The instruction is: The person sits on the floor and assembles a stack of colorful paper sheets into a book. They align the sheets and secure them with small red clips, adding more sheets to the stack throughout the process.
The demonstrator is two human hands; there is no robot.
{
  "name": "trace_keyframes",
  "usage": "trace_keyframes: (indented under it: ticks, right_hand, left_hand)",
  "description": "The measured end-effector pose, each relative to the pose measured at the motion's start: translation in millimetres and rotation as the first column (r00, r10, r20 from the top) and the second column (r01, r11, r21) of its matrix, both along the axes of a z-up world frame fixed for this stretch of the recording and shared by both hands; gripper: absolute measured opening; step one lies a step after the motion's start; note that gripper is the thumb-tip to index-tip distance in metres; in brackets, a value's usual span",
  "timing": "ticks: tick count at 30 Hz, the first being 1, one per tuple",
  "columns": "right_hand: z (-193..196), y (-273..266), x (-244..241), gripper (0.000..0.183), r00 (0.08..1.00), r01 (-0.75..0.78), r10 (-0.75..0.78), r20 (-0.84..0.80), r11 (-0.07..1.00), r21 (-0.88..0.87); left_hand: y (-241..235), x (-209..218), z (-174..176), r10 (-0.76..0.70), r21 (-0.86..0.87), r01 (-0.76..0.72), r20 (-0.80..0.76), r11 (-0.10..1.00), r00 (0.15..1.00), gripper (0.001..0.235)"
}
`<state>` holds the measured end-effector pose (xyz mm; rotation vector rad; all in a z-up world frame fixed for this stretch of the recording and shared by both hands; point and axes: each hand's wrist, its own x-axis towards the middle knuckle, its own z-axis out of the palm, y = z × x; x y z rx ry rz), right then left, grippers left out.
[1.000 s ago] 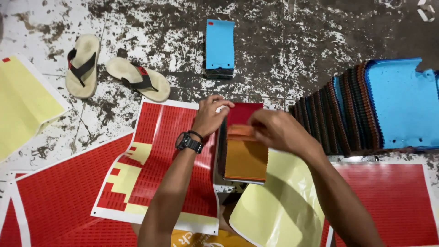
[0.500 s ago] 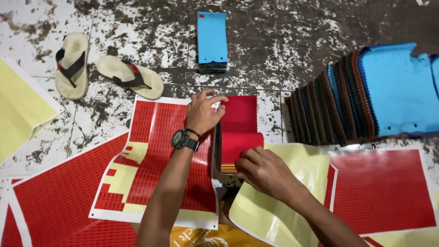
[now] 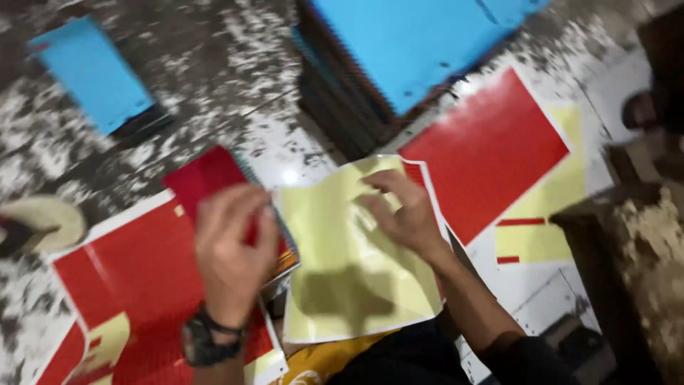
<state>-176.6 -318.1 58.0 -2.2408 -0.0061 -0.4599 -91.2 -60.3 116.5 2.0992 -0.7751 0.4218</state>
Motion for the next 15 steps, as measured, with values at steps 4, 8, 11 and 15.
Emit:
trace_keyframes:
  ticks: [4, 8, 11, 15]
  right_hand:
    - [-76, -86, -46, 0.021, 0.863, 0.482, -0.464, -0.202, 0.875, 0.053]
    - [-126, -106, -69, 0.029, 0.699, 0.624, -0.471, -0.538, 0.769, 0.139]
    - [-127, -93, -67, 0.031, 0.650, 0.648, -0.380, -0.658, 0.730, 0.218]
    - [-90, -73, -57, 0.034, 0.607, 0.678, -0.287, -0.741, 0.673, 0.295]
  left_hand:
    - [-92, -31, -46, -0.256, -0.144, 0.233, -0.171, 0.962, 0.951, 0.014]
    - [-176, -53, -121, -0.381, 0.052, 0.412, -0.290, 0.910, 0.878, 0.028]
    - [-197, -59, -141, -0.339, 0.337, 0.418, -0.268, 0.844, 0.902, 0.043]
    - [-188, -68, -141, -0.261, 0.477, 0.311, -0.171, 0.822, 0.950, 0.054]
